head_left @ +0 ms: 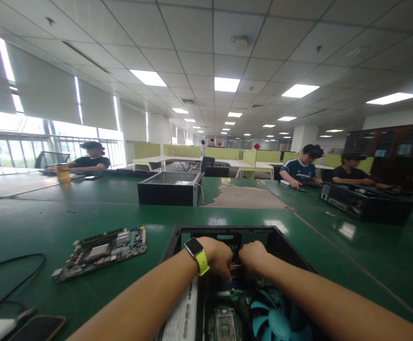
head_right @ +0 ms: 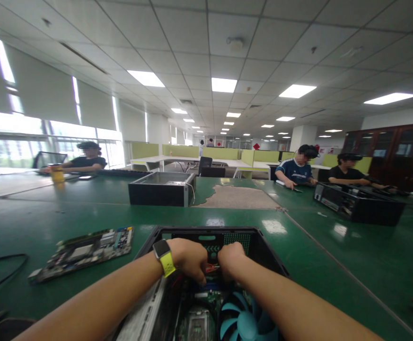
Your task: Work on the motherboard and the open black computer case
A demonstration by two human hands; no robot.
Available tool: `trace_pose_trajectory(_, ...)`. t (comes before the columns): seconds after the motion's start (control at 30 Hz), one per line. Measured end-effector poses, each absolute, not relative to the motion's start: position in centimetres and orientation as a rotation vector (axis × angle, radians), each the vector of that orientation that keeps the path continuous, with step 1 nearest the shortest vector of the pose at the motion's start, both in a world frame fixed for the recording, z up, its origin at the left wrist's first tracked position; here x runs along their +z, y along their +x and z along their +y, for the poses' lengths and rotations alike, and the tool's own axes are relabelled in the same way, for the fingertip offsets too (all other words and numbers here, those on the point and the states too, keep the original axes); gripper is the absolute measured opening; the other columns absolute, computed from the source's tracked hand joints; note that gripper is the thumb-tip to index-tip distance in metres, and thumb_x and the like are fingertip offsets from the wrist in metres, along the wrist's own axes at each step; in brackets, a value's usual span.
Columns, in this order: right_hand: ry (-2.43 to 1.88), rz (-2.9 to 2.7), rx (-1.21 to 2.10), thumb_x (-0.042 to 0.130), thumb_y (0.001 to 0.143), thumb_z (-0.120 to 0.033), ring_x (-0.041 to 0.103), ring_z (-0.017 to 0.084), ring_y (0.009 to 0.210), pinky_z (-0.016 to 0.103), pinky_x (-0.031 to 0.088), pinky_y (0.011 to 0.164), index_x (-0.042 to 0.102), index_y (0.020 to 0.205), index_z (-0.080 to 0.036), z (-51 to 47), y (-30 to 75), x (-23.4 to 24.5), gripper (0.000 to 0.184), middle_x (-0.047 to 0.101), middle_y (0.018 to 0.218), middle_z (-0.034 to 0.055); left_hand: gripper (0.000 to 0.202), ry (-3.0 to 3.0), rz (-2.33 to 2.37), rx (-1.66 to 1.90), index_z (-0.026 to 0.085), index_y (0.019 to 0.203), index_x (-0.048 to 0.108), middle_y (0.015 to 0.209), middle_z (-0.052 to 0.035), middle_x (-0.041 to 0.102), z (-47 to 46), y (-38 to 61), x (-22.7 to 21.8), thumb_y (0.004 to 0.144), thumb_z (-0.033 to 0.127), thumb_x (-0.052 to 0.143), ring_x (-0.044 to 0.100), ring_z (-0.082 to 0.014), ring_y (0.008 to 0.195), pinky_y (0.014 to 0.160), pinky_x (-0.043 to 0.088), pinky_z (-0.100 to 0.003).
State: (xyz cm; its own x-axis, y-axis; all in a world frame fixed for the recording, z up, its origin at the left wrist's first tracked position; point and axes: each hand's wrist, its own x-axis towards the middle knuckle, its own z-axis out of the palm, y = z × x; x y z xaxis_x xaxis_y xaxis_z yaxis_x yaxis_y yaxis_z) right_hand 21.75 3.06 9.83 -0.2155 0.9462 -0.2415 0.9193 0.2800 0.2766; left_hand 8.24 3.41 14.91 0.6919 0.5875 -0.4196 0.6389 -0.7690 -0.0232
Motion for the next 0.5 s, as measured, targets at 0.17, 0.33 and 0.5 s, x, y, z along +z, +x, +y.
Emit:
trace_pose_trajectory(0.17, 1.72, 2.267, 0.164, 0.062, 0.074, -0.05, 0.067, 0.032, 0.097, 0.04, 0.053, 0.079, 0.071, 0.102, -0.015, 1.4, 21.6, 12.3, 0.046, 0.07, 0.104, 0.0182, 0.026, 2.81, 1.089, -0.209, 0.022, 0.089, 0.076, 0.087, -0.005, 0.076, 4.3, 6.1, 17.1, 0.068, 0.028, 0.062, 0.066, -0.0209, 0.074, 0.061, 0.046, -0.028)
trace_pose_trajectory(0.33, 1.695, 2.591, 0.123, 0.051, 0.081, -0.053, 0.068, 0.028, 0.087, 0.037, 0.052, 0.073, 0.072, 0.091, -0.02, -3.1, 19.0, 16.4, 0.04, 0.072, 0.091, 0.0103, 0.037, 2.729, 1.199, 0.437, 0.022, 0.11, 0.068, 0.106, -0.0018, 0.073, 7.2, 3.2, 18.5, 0.082, 0.036, 0.048, 0.066, -0.016, 0.093, 0.081, 0.048, -0.022)
trace_pose_trajectory(0.5, 1.326, 3.238, 0.478, 0.051, 0.08, -0.06, 0.064, 0.026, 0.096, 0.043, 0.051, 0.08, 0.067, 0.098, -0.025, -9.0, 12.8, 14.7, 0.042, 0.071, 0.107, 0.0053, 0.049, 2.537, 1.519, 0.857, 0.016, 0.118, 0.061, 0.113, -0.0069, 0.069, 10.3, -2.2, 16.8, 0.088, 0.045, 0.036, 0.063, -0.0181, 0.102, 0.091, 0.046, -0.025)
